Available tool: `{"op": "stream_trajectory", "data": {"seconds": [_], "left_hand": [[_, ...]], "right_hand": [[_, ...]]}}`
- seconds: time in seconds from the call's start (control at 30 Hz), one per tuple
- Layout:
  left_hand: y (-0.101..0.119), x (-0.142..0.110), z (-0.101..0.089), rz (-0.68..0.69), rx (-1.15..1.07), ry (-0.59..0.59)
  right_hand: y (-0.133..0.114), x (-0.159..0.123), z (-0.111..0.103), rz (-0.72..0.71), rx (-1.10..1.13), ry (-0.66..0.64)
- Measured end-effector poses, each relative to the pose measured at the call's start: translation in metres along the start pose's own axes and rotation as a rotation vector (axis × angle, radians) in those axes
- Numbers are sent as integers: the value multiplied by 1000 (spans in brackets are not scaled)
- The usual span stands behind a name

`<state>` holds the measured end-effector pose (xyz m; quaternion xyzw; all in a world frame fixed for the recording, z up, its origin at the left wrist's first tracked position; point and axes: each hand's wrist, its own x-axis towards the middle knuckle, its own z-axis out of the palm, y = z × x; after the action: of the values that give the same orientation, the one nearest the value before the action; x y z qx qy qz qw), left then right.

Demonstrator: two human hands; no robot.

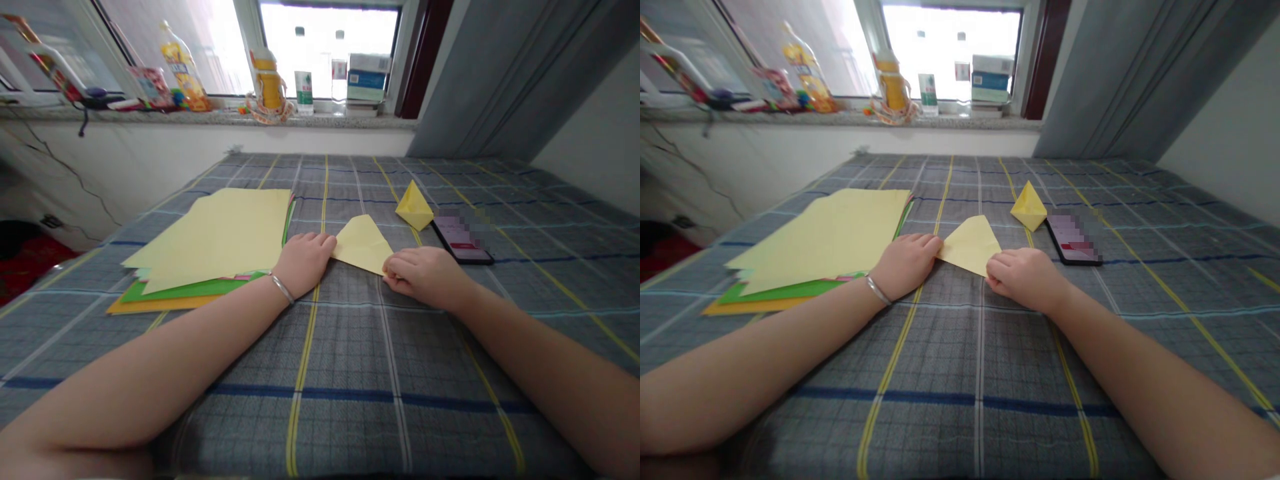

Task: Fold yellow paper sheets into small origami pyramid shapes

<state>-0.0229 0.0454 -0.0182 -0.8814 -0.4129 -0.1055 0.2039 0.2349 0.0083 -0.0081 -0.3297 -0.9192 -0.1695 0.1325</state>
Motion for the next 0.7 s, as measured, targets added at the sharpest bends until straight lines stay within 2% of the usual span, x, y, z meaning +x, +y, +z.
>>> {"op": "stream_trajectory", "data": {"seconds": [0.13,0.27,0.6,0.7], "left_hand": [[3,1,-1,105,-52,-13],[4,0,0,97,-49,-63],[-3,0,6,62,-170,-88],[-7,1,11,82,-255,-64]], "right_hand": [[-13,5,-1,-50,47,-12],[-16,7,-1,-69,75,-29],[6,-1,-5,-63,352,-61],[11,-2,-1,-31,309,-33]]}}
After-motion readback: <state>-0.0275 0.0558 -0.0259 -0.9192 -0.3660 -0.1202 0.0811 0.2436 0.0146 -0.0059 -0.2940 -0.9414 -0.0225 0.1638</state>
